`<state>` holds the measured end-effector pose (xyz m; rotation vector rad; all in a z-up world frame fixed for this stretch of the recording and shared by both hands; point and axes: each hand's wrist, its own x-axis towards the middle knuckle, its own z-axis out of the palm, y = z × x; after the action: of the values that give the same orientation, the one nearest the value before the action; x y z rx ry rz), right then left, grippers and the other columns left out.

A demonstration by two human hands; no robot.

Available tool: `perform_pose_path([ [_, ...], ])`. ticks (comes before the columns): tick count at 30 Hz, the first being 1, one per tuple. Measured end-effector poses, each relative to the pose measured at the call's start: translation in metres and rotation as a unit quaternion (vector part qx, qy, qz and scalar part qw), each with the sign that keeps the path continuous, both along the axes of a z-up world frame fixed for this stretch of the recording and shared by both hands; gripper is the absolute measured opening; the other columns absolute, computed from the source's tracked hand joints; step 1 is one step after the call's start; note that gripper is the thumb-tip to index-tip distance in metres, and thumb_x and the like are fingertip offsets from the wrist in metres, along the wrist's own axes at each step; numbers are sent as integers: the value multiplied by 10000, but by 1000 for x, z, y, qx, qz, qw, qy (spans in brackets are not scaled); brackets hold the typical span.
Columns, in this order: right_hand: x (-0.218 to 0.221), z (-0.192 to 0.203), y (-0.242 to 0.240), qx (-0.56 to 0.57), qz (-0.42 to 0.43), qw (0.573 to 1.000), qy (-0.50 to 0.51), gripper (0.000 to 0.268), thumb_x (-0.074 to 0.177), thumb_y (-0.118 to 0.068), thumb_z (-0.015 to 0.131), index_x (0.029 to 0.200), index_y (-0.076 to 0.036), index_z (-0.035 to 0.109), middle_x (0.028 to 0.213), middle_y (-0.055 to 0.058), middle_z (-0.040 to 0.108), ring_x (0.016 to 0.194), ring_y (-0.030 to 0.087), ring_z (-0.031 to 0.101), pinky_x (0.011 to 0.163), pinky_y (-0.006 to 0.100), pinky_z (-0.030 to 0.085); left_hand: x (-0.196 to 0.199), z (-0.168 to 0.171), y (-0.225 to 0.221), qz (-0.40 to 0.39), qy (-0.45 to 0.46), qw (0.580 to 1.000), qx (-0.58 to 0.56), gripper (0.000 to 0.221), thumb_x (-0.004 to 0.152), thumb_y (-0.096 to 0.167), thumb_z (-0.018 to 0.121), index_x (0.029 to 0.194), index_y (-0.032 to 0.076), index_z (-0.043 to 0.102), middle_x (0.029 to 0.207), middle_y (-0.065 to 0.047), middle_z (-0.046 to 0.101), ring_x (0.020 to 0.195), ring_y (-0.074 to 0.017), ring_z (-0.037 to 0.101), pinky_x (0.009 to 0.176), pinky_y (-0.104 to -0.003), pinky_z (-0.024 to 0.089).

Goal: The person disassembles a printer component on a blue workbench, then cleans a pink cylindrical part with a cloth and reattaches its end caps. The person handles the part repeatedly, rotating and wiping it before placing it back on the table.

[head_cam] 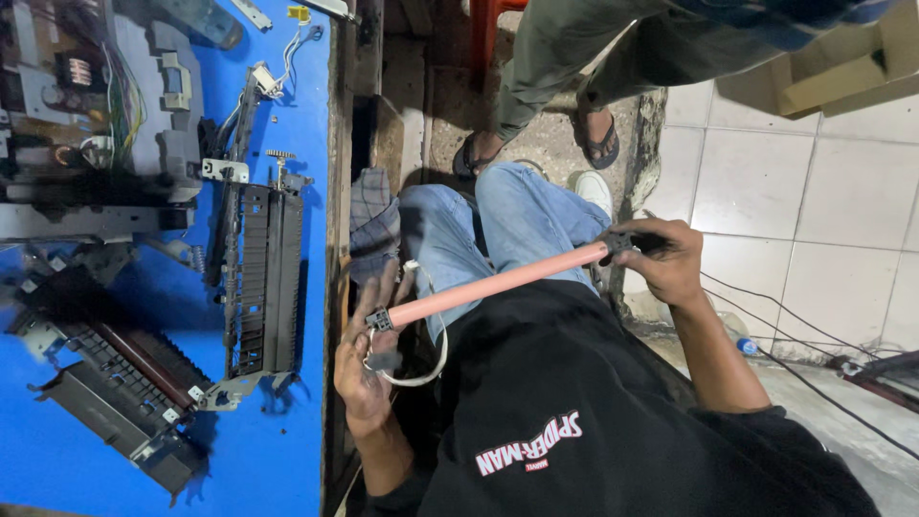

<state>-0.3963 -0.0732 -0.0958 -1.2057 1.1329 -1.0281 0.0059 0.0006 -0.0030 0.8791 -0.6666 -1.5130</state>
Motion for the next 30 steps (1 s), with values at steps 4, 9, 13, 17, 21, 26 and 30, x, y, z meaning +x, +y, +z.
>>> perform_pose_path([
  [4, 2, -7, 2, 19, -41, 999, -23, 282, 888, 46, 758, 1152, 109, 684, 1025, 172, 745, 944, 215, 735, 894, 319, 611, -2, -4, 4, -28, -9, 999, -13, 634, 1093, 295, 499, 1603, -50, 350, 1678, -358, 280, 1563, -561, 308, 1316, -644, 225],
  [9, 10, -16, 6, 86, -58, 990, -92, 253, 942, 11, 712, 1164, 127, 675, 1016, 187, 734, 919, 235, 726, 874, 348, 610, -32, -4, 7, 36, 77, 996, 19, 542, 1120, 396, 481, 1502, 13, 449, 1630, -395, 338, 1514, -586, 356, 1233, -687, 316],
  [13, 14, -34, 12, 141, -72, 970, -185, 274, 975, -41, 717, 1183, 131, 669, 1003, 191, 715, 852, 256, 709, 824, 367, 597, -57, -3, 1, 131, 128, 982, -42, 664, 1079, 625, 349, 1463, 97, 473, 1546, -320, 442, 1496, -475, 441, 1231, -648, 378],
  [17, 18, -56, 24, 202, -80, 944, -246, 316, 992, -120, 722, 1196, 110, 651, 986, 190, 702, 833, 264, 693, 790, 364, 580, -76, -3, -15, 185, 42, 973, -131, 683, 1112, 657, 333, 1480, 98, 471, 1439, -304, 537, 1366, -443, 548, 1170, -598, 426],
  [21, 19, -76, 35, 261, -77, 927, -258, 322, 1005, -163, 705, 1202, 86, 657, 962, 174, 695, 795, 246, 668, 763, 341, 555, -89, 0, -31, 195, -11, 969, -154, 607, 1143, 604, 351, 1472, 105, 457, 1418, -299, 548, 1286, -430, 578, 1163, -589, 435],
  [26, 20, -94, 44, 310, -81, 908, -271, 312, 1024, -221, 676, 1202, 36, 670, 980, 115, 687, 815, 208, 641, 769, 325, 533, -93, 2, -41, 166, -70, 975, -132, 553, 1106, 526, 387, 1522, 165, 334, 1553, -272, 388, 1402, -440, 498, 1162, -592, 453],
  [30, 28, -100, 45, 345, -92, 889, -287, 309, 1017, -249, 671, 1199, 0, 665, 1002, 67, 673, 866, 184, 625, 781, 311, 523, -98, 1, -48, 147, -74, 971, -176, 567, 1132, 528, 351, 1523, 122, 414, 1628, -235, 342, 1447, -423, 467, 1168, -568, 461],
])
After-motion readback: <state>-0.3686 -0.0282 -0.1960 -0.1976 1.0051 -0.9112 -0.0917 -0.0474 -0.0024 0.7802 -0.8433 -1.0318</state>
